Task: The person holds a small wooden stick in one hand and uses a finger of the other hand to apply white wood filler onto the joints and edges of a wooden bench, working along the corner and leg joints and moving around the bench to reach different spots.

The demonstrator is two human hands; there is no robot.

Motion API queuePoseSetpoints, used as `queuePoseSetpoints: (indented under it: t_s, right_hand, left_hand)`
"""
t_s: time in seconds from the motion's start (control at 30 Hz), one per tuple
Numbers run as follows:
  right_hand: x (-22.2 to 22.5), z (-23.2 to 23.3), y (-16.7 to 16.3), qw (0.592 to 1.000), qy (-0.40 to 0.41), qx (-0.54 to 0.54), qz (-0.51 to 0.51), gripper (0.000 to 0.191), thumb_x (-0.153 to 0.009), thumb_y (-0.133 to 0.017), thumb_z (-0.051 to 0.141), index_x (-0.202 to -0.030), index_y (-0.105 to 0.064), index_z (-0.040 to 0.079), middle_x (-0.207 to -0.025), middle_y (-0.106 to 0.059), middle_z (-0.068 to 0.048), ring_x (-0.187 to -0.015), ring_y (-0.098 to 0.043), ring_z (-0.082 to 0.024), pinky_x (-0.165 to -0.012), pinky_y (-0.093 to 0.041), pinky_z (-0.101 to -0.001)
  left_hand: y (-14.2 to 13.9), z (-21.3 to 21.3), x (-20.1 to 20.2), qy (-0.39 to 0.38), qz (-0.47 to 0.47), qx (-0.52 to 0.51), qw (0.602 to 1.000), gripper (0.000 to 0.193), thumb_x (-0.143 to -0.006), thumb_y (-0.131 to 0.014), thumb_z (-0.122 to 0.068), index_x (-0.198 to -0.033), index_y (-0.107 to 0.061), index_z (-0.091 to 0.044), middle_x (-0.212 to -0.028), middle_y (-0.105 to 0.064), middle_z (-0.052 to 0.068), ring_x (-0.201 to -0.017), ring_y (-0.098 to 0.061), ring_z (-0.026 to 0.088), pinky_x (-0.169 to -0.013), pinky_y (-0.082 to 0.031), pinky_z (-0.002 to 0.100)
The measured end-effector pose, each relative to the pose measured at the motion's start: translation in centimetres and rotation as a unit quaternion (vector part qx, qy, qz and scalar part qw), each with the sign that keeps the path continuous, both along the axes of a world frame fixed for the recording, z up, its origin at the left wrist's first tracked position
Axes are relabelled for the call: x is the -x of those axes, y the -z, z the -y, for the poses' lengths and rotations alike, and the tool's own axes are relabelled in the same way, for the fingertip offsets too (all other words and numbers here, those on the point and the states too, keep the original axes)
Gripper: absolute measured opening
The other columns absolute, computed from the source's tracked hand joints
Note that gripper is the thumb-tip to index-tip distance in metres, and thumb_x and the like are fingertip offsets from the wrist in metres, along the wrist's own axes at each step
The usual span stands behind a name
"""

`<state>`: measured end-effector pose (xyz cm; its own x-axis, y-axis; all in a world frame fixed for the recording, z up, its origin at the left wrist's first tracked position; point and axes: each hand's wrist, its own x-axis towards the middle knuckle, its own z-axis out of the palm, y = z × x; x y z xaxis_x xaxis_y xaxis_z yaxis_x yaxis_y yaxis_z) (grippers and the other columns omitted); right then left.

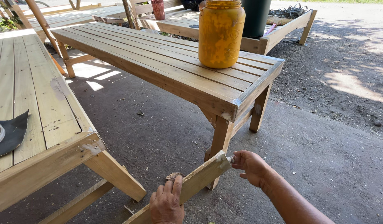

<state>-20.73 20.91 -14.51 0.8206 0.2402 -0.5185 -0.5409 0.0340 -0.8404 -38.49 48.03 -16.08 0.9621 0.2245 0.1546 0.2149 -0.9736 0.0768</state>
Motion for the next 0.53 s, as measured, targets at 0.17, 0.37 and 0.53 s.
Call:
queuePoseSetpoints:
  t_s: [0.17, 0.37, 0.53]
  right_hand:
    - [-0.03, 0.10, 0.08, 0.998, -0.002, 0.060, 0.013, 0.038, -0.098, -0.051, 0.042, -0.068, -0.053, 0.017, -0.117, -0.070, -0.015, -0.136, -0.055, -0.034, -0.121, -0.017, -0.0677]
    - [0.25, -0.27, -0.55, 0.995, -0.009, 0.103, 0.005, 0.038, -0.099, -0.050, 0.046, -0.081, -0.064, 0.016, -0.124, -0.071, -0.015, -0.139, -0.051, -0.033, -0.122, -0.019, -0.0667]
    - [0.19, -0.19, -0.61, 0.992, -0.027, 0.121, 0.013, 0.041, -0.098, -0.050, 0.050, -0.089, -0.068, 0.014, -0.128, -0.070, -0.014, -0.142, -0.047, -0.033, -0.122, -0.018, -0.0672]
  left_hand:
    - [-0.01, 0.10, 0.05, 0.013, 0.018, -0.002, 1.000, 0.092, -0.076, -0.088, -0.022, -0.150, -0.035, -0.033, -0.118, -0.057, -0.002, -0.106, -0.060, 0.019, -0.092, -0.052, 0.043]
    - [-0.19, 0.06, 0.13, 0.009, 0.016, -0.005, 1.000, 0.092, -0.078, -0.087, -0.023, -0.151, -0.033, -0.032, -0.119, -0.057, -0.003, -0.107, -0.060, 0.018, -0.093, -0.052, 0.042]
    - [-0.50, 0.11, 0.26, 0.001, 0.016, 0.008, 1.000, 0.096, -0.075, -0.089, -0.024, -0.152, -0.032, -0.033, -0.123, -0.056, -0.003, -0.109, -0.060, 0.018, -0.096, -0.051, 0.042]
